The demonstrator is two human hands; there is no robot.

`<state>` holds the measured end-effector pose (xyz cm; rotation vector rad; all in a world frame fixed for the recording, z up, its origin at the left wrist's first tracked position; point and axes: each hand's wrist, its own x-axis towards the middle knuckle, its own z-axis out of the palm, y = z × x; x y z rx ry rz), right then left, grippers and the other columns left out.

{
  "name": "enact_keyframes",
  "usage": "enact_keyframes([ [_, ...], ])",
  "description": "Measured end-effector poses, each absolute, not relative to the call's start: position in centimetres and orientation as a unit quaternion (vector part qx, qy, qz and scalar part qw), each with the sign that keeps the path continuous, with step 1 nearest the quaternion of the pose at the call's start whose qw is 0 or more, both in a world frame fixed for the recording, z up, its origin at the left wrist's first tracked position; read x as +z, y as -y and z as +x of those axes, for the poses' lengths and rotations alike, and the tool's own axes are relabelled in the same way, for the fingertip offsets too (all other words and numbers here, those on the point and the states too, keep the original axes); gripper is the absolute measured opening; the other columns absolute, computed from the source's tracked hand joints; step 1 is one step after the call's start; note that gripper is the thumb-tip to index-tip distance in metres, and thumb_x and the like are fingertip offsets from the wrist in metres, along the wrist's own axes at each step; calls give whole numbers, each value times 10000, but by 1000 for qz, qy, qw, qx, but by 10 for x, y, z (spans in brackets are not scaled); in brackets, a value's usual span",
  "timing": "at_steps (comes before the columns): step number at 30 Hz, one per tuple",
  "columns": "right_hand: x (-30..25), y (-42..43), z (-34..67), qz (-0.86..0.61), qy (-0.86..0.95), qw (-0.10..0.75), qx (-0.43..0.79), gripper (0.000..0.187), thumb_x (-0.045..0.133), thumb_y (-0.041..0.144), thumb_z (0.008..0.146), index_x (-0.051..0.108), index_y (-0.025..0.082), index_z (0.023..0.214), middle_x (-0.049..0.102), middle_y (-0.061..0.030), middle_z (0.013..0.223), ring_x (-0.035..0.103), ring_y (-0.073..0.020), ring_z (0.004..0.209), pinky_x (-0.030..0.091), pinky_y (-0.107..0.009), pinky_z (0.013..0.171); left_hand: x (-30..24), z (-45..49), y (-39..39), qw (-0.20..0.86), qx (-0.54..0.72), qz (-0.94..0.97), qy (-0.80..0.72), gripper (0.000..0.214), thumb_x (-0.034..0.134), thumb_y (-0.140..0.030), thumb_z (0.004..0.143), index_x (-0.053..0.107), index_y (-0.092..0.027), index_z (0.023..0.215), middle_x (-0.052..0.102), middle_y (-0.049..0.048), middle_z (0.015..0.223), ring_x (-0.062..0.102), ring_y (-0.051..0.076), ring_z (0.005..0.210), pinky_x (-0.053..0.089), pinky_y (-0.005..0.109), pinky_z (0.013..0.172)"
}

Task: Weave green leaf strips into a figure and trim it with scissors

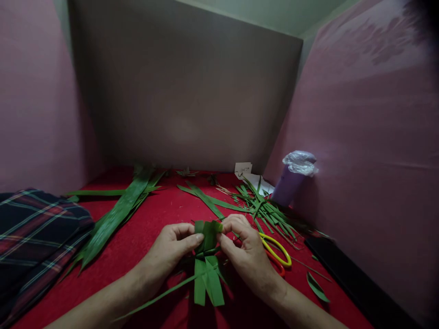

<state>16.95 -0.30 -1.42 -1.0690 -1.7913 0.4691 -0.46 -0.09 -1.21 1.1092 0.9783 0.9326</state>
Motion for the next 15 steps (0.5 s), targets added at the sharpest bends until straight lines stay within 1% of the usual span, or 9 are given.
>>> enact_keyframes([
  [5, -15, 4, 170, -439, 734, 480, 197, 174, 532, 111, 801, 509, 197, 651, 557, -9, 742, 498, -184, 790, 382, -310, 724, -11, -2, 3, 648, 424, 481, -411, 205, 673, -300, 674, 652, -129, 786, 658, 47, 681, 614, 178, 642, 449, 293, 635],
  [8, -14, 5, 170, -440, 733, 482, 189, 172, 536, 115, 799, 512, 197, 650, 555, -12, 746, 493, -186, 789, 381, -312, 718, -12, -1, 3, 646, 420, 489, -408, 178, 676, -288, 679, 650, -133, 761, 658, 38, 669, 599, 153, 605, 442, 272, 611],
  [10, -13, 6, 169, -438, 735, 481, 189, 167, 541, 125, 802, 512, 197, 654, 556, -15, 752, 490, -188, 791, 380, -314, 717, -12, -1, 3, 651, 416, 489, -404, 192, 698, -289, 659, 653, -131, 756, 672, 45, 682, 597, 148, 594, 442, 268, 603],
  [15, -14, 8, 167, -435, 742, 478, 178, 175, 545, 125, 809, 501, 197, 656, 550, -11, 738, 486, -187, 783, 372, -315, 716, -12, -1, 3, 680, 397, 482, -385, 268, 741, -292, 610, 690, -121, 810, 712, 81, 765, 631, 184, 679, 459, 295, 682],
])
